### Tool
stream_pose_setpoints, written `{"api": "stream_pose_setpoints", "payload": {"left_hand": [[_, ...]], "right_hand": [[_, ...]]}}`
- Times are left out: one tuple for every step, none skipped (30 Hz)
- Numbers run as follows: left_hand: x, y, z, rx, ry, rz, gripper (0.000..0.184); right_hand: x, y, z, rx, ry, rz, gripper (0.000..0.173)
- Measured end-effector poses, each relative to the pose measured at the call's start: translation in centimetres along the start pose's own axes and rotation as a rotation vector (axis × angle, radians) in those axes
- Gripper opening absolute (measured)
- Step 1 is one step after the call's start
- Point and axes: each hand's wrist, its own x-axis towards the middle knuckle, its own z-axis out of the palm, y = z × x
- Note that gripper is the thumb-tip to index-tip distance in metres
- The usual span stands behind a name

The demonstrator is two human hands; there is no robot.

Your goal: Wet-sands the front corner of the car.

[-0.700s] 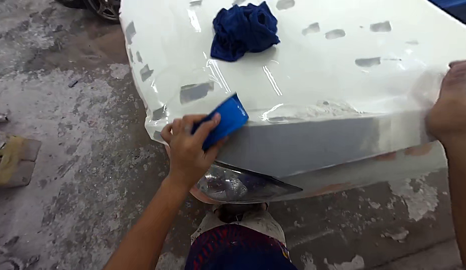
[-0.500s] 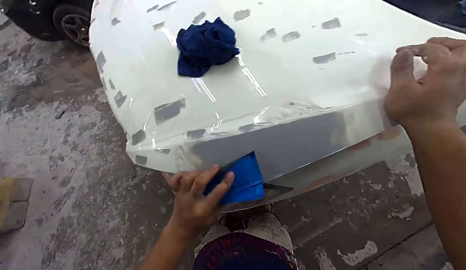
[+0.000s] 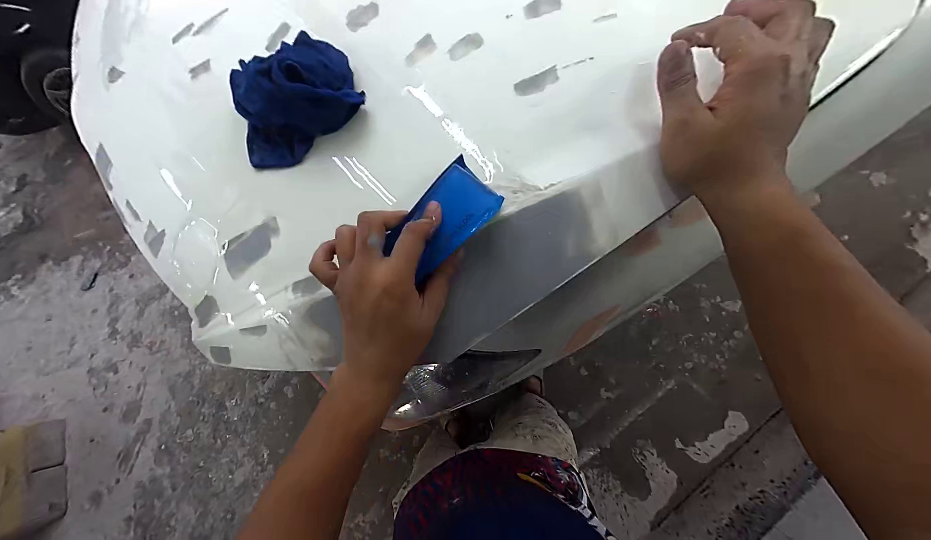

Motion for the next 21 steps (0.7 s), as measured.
{"api": "stream_pose_setpoints", "payload": {"left_hand": [[0.0, 0.5, 0.0, 0.005, -0.002, 0.001, 0.045], [-1.1, 1.1, -0.1, 0.011, 0.002, 0.021, 0.048], [-3.0, 1.7, 0.0, 0.009, 0.011, 0.050, 0.050], [-4.6, 2.2, 0.3, 0.015, 0.020, 0.076, 0.050], [-5.2, 2.3, 0.6, 0.016, 0.034, 0.100, 0.046], [-4.6, 2.3, 0.9, 0.022, 0.041, 0.122, 0.043], [-3.1, 2.3, 1.1, 0.026, 0.041, 0.128, 0.042], [-1.0, 2.4, 1.4, 0.022, 0.032, 0.115, 0.041], [1.1, 2.6, 1.6, 0.019, 0.013, 0.090, 0.042], [2.7, 3.0, 1.8, 0.015, -0.008, 0.068, 0.043], [3.1, 3.6, 1.8, 0.007, -0.025, 0.059, 0.044], [2.5, 4.3, 1.7, -0.002, -0.026, 0.072, 0.046], [0.8, 5.0, 1.7, -0.013, -0.021, 0.099, 0.048], [-1.1, 5.7, 1.8, -0.013, -0.015, 0.130, 0.050], [-2.5, 6.0, 2.0, -0.007, -0.006, 0.159, 0.047], [-2.7, 6.1, 2.1, -0.002, 0.004, 0.184, 0.044], [-1.9, 6.0, 2.3, -0.003, 0.005, 0.195, 0.043], [-0.4, 5.9, 2.4, -0.011, -0.004, 0.189, 0.043], [1.7, 5.8, 2.6, -0.026, -0.015, 0.184, 0.043], [3.6, 5.8, 2.9, -0.037, -0.029, 0.183, 0.043], [5.1, 5.7, 3.2, -0.049, -0.037, 0.193, 0.042]], "right_hand": [[0.0, -0.1, -0.1, 0.006, -0.001, 0.003, 0.058], [0.1, -0.1, -0.2, 0.011, -0.001, 0.003, 0.058], [0.2, -0.2, -0.3, 0.016, -0.003, 0.001, 0.058], [0.2, -0.2, -0.2, 0.016, -0.004, 0.000, 0.058], [0.3, -0.2, -0.2, 0.014, 0.000, 0.000, 0.057], [0.4, -0.1, -0.1, 0.009, 0.004, 0.002, 0.057], [0.3, -0.1, -0.1, 0.004, 0.003, 0.006, 0.057], [0.1, 0.0, -0.1, 0.003, -0.007, 0.008, 0.057], [0.0, 0.0, -0.1, 0.009, -0.011, 0.005, 0.057], [0.0, -0.1, -0.2, 0.017, -0.004, -0.003, 0.056], [-0.1, -0.2, -0.3, 0.028, -0.001, -0.011, 0.056], [-0.1, -0.2, -0.5, 0.039, 0.002, -0.021, 0.056], [0.0, -0.1, -0.6, 0.053, 0.013, -0.036, 0.056], [0.0, 0.0, -0.6, 0.080, 0.034, -0.061, 0.056], [-0.1, 0.3, -0.5, 0.124, 0.066, -0.097, 0.055], [-0.2, 0.5, -0.5, 0.190, 0.102, -0.146, 0.055], [-0.5, 0.7, -0.7, 0.273, 0.126, -0.215, 0.055], [-1.0, 0.6, -1.2, 0.360, 0.112, -0.298, 0.056], [-1.7, 0.2, -1.9, 0.421, 0.054, -0.388, 0.062], [-2.3, -0.7, -2.8, 0.449, -0.031, -0.488, 0.071], [-3.0, -1.8, -3.7, 0.444, -0.124, -0.590, 0.082]]}}
